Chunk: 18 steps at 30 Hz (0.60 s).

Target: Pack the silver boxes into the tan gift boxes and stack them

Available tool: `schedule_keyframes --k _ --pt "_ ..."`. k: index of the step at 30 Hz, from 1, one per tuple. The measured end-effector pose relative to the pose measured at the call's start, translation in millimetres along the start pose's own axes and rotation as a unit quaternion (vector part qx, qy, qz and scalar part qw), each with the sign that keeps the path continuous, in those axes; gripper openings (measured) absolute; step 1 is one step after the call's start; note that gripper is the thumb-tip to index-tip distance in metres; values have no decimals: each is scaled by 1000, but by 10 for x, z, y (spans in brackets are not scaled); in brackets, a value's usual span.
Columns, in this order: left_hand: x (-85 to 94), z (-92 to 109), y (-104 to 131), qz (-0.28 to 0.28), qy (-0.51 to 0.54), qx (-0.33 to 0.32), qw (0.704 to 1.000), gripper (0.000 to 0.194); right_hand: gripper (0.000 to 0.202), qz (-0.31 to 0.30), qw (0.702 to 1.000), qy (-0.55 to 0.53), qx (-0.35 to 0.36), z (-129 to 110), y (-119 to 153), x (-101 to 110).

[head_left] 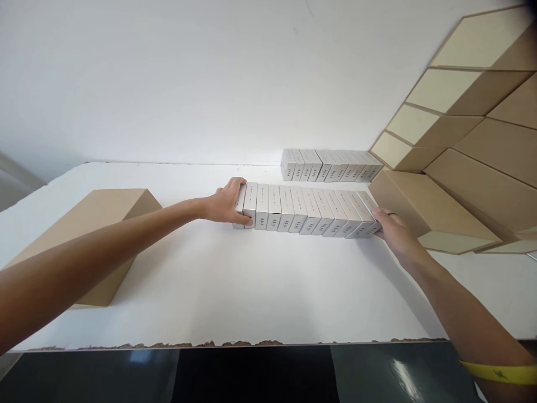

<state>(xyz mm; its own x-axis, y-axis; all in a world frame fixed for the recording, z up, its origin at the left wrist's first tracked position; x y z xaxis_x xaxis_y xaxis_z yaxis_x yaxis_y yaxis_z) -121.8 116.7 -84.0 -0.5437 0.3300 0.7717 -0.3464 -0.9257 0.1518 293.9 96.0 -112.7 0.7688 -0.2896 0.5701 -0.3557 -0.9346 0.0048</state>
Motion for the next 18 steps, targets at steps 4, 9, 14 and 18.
schedule_keyframes --k 4,9,14,18 --pt "-23 45 26 6 35 -26 999 106 40 -8 999 -30 -20 40 57 -34" --pt "-5 47 54 14 51 -32 998 111 43 -14 1000 11 -21 -77 123 -18" --pt "12 81 79 0 39 -31 999 100 59 69 988 122 62 -562 488 161" --pt "-15 77 67 -20 59 -18 998 106 63 67 977 148 137 -902 760 2"
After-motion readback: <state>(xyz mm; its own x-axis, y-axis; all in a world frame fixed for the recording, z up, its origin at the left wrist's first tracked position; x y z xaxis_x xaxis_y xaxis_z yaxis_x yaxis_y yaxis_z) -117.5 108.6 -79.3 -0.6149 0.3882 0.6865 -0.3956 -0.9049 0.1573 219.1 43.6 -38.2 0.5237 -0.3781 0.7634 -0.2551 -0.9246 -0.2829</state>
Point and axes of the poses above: each hand's wrist, its own y-axis away from the middle knuckle, its own x-axis out of the back of the hand, z = x × y, the point moved 10 cm from there along -y, towards the middle knuckle, and after that the axes turned 1 degree about y, right-handed, at the moved point
